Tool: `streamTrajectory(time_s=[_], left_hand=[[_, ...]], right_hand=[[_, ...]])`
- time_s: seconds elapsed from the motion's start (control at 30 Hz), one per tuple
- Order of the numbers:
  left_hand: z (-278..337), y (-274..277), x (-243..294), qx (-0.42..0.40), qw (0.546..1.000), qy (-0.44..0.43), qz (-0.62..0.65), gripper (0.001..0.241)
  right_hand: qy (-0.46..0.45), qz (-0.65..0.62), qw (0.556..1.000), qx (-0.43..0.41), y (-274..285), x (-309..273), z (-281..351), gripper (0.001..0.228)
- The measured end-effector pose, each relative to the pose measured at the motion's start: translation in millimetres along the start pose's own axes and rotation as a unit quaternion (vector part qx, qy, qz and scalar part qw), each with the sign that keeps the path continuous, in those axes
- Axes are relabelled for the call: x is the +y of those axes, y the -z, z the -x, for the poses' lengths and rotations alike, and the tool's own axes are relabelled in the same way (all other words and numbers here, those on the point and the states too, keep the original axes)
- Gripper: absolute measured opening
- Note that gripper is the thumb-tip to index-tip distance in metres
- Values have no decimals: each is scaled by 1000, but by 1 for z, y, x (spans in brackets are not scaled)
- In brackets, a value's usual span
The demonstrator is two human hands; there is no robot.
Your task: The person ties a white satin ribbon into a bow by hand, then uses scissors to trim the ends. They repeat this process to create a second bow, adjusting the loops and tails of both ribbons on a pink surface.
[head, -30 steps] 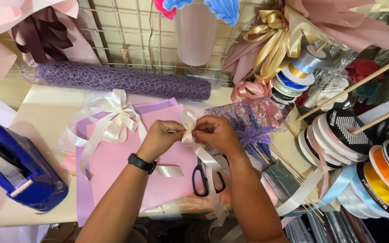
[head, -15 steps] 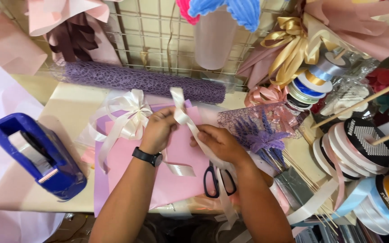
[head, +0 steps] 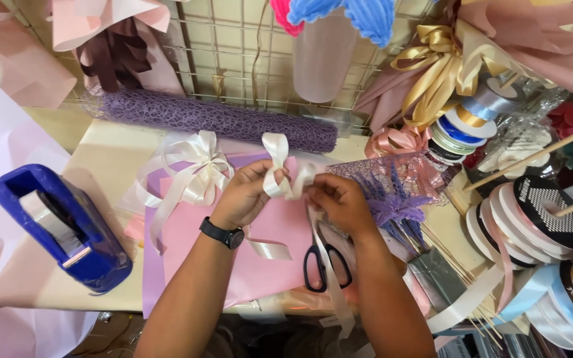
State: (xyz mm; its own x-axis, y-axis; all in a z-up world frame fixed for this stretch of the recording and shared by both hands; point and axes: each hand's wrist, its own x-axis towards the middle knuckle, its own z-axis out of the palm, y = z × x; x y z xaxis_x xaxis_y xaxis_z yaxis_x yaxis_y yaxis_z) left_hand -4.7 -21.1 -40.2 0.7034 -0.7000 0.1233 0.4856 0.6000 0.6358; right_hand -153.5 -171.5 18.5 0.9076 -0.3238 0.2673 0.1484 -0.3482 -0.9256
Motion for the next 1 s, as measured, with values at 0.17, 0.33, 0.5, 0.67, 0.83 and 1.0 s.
streamTrajectory(time_s=[0.17,0.33,0.5,0.67,0.83,1.0], left_hand=[[-10,16,-9,29,995,-94,-10,13],[-6,21,30,79,977,-200,-5,7],[-5,17,34,107,967,-228,-45,8],[-5,10,21,37,994,-102,28,14],[6,0,6,-28,999,41,10,18],[6,-17,-7,-24,995,57,-82,16]], right_hand=[[47,-50,994,86,19,15,-10,24],[-4,-11,1000,7,33,33,-4,11],[-20,-142,981,-129,37,26,-1,12],[-56,-62,988,-127,27,-9,3,9],[-57,-55,994,-74,17,-8,0,17],[46,-98,994,-24,15,5,-6,25]])
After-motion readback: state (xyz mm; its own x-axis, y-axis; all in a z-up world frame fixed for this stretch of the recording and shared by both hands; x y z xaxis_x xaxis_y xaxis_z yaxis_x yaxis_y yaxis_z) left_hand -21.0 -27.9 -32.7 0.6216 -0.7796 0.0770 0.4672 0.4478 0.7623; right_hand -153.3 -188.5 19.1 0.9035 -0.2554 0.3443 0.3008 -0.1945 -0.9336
